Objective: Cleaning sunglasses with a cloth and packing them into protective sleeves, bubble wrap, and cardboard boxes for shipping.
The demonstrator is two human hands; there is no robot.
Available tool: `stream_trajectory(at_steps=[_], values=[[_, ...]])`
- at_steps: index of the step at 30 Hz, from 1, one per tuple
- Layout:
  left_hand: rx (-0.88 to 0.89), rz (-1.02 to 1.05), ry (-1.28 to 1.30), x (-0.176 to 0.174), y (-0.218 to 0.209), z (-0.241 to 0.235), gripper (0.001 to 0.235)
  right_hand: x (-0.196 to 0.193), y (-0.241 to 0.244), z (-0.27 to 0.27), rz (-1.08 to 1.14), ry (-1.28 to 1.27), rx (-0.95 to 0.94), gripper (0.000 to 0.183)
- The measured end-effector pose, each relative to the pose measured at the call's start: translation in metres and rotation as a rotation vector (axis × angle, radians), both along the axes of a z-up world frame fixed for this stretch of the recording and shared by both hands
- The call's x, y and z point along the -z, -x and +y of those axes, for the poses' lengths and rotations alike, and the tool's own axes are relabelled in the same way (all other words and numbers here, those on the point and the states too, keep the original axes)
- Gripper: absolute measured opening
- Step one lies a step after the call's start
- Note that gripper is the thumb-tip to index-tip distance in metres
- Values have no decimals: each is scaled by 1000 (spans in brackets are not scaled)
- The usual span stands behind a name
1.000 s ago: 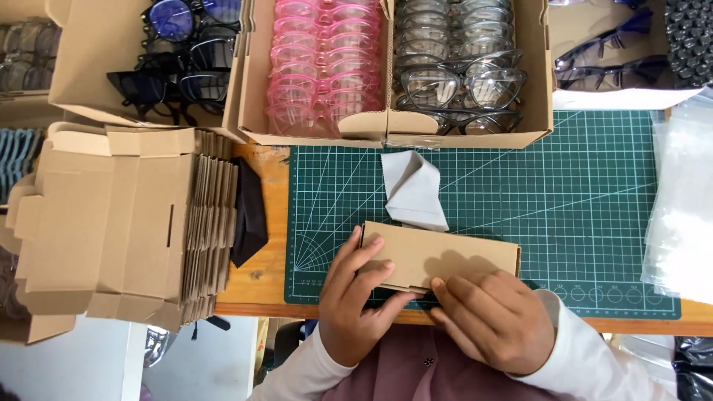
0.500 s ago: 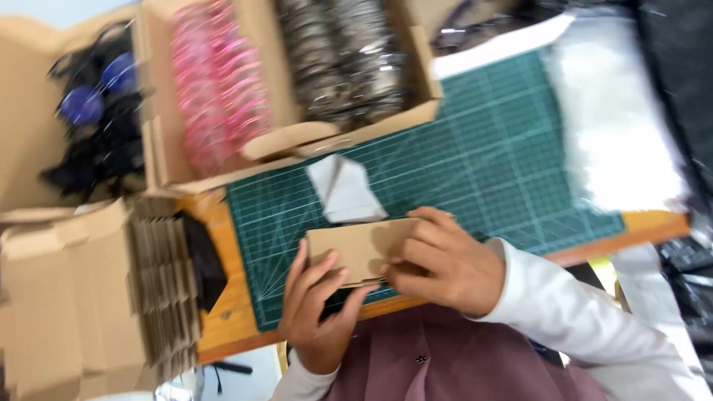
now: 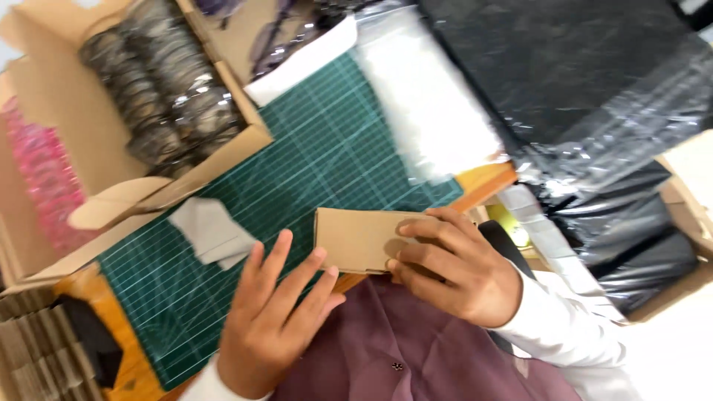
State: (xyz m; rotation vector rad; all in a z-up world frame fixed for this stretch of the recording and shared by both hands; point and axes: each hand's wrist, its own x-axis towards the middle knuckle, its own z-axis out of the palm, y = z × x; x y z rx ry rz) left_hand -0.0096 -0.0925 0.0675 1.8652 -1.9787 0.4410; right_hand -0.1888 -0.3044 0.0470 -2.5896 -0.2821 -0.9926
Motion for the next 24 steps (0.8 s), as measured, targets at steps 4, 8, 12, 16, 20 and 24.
stream_trajectory(at_steps=[4, 8, 12, 16, 20, 24], values=[[130, -5, -14, -33, 3, -54, 32, 5, 37, -24, 23, 7, 33, 12], [442, 159, 45, -41, 13, -135, 20, 6, 69, -38, 37, -38, 164, 15], [670, 350, -84, 10, 42, -231, 30, 5, 87, -40, -1, -59, 232, 13], [681, 415, -144, 50, 81, -318, 9, 5, 96, -36, -1, -79, 245, 16], [333, 259, -251, 79, 106, -359, 23, 15, 105, -35, 4, -93, 261, 15], [298, 290, -355, 77, 103, -359, 19, 22, 108, -37, 10, -139, 256, 15]])
